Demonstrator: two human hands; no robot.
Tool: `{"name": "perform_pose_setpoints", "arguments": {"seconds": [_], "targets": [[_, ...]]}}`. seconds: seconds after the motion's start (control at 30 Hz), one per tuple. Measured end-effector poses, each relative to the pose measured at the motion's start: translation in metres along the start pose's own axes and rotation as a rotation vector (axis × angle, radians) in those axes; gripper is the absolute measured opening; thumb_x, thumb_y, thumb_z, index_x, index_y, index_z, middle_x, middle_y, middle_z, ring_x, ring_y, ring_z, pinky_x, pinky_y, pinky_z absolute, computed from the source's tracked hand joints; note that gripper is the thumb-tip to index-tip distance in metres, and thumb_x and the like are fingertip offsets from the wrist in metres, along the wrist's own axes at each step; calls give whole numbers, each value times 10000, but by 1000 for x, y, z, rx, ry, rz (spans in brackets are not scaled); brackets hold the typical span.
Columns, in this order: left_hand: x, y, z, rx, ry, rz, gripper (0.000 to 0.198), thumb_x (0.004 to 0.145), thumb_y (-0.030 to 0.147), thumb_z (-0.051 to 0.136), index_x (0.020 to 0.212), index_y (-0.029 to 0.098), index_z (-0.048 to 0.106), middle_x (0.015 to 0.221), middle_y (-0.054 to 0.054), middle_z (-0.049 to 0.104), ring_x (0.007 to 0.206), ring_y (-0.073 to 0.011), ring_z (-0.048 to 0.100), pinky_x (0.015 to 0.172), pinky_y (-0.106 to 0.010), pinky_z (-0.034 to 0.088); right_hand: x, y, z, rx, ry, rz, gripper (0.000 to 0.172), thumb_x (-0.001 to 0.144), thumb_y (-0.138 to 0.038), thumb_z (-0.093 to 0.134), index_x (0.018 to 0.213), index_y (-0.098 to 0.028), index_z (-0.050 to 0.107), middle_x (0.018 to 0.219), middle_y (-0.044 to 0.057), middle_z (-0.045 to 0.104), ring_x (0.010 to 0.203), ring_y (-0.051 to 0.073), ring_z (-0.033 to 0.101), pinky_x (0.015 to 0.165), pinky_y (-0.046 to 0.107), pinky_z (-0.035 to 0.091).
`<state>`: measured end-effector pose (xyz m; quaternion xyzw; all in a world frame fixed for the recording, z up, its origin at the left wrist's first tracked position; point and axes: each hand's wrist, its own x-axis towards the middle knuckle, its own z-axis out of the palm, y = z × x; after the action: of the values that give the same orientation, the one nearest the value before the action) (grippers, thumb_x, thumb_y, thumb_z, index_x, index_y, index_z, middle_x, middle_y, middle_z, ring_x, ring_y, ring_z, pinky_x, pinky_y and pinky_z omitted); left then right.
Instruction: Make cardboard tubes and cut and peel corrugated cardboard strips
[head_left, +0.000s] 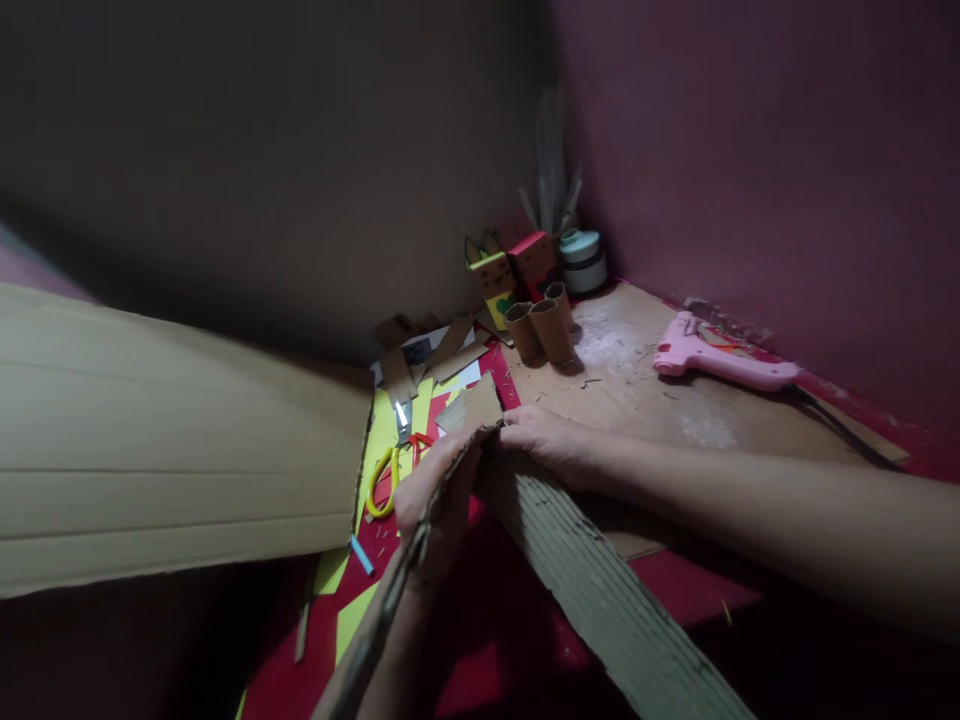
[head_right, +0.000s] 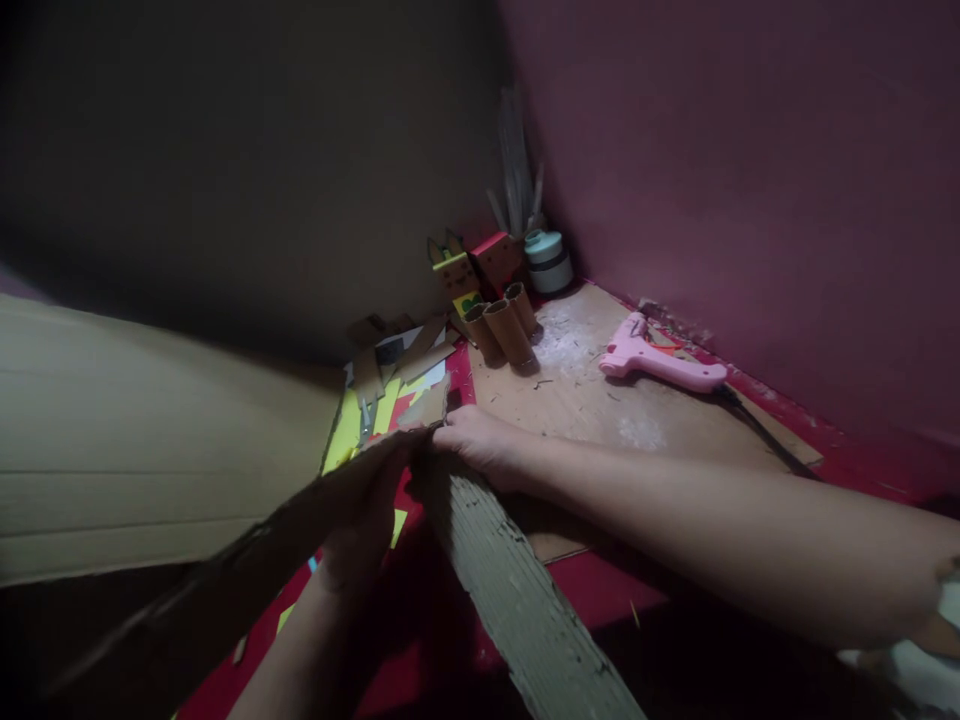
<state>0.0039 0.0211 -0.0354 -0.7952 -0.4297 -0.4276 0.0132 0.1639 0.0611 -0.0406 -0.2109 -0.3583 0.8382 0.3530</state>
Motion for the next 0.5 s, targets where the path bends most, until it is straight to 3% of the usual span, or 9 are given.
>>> {"name": "perform_pose_setpoints", "arguments": {"seconds": [0.13,0.3,0.4,0.5], "targets": [[4,1,5,-105,-48,5,268,841,210,593,1103,225,646,1106,-30,677,1009,-189,636,888,-323,529,2,-1,3,-5,-19,-49,206,580,-58,560,763,-113,636,503,-3,605,475,142,555,558,261,454],[3,-5,7,-118,-85,-48,265,889,225,509,1112,235,652,1192,-38,644,1126,-201,580,983,-374,473,1,-2,11,7,-38,-80,221,617,-79,584,824,-119,649,577,6,641,547,152,584,582,249,443],[0,-2,9,-195,-24,-244,260,865,289,540,1080,236,677,1157,-29,665,1121,-224,586,980,-391,478,0,-2,15,25,-30,-41,267,640,-39,500,847,-121,647,531,-3,616,471,142,552,541,252,439],[-1,6,14,-350,90,-594,241,808,350,605,998,250,714,1084,-29,697,975,-234,658,714,-312,586,-1,0,16,27,-12,-14,337,635,-1,429,864,-122,645,487,-12,589,422,150,538,507,263,441]]}}
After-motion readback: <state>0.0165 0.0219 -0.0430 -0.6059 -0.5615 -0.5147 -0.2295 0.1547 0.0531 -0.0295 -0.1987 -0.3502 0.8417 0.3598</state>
